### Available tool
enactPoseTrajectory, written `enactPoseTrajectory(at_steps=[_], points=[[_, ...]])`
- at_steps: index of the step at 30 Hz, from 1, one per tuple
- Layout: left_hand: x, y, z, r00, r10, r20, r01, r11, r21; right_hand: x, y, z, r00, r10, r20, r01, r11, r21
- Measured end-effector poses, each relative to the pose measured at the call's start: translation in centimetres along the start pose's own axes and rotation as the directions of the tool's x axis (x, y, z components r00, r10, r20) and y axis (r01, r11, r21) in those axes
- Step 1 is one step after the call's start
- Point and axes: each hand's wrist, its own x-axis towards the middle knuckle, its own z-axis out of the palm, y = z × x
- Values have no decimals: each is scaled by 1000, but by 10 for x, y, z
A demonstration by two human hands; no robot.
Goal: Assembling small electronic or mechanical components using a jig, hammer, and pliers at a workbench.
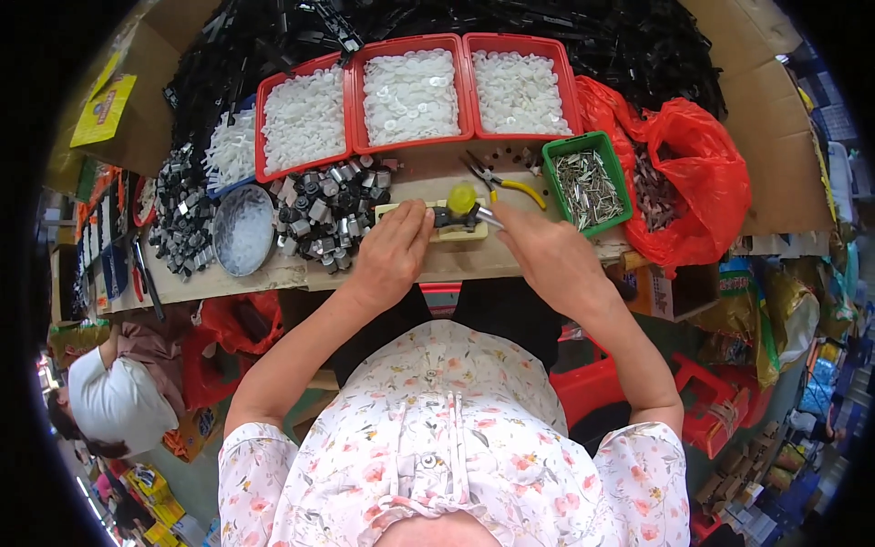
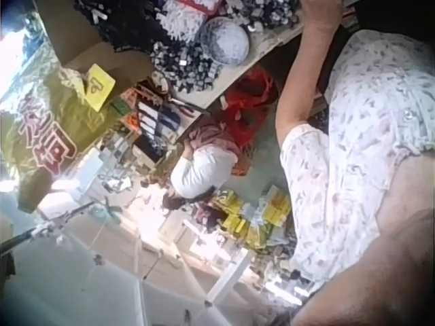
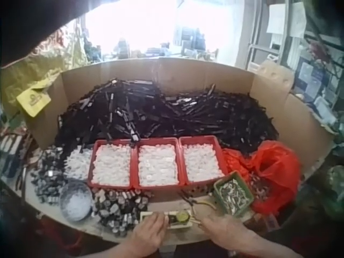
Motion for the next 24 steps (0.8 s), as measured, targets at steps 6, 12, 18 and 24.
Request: enactPoseTrajectory(at_steps=[6,12,18,24], points=[[1,-1,-5,1000,17,11,-17,1000,1,-7,-23,-22,884,-59,-463,121,987,106],[3,-1,-4,999,19,29,-19,1000,18,-3,-13,3,957,-56,-286,83,993,84],[0,2,-2,1000,12,15,-12,1000,23,-10,-4,29,992,129,8,-127,983,-135],[1,13,-2,994,-104,-18,104,995,7,15,-19,-8,984,-7,-177,17,998,53]])
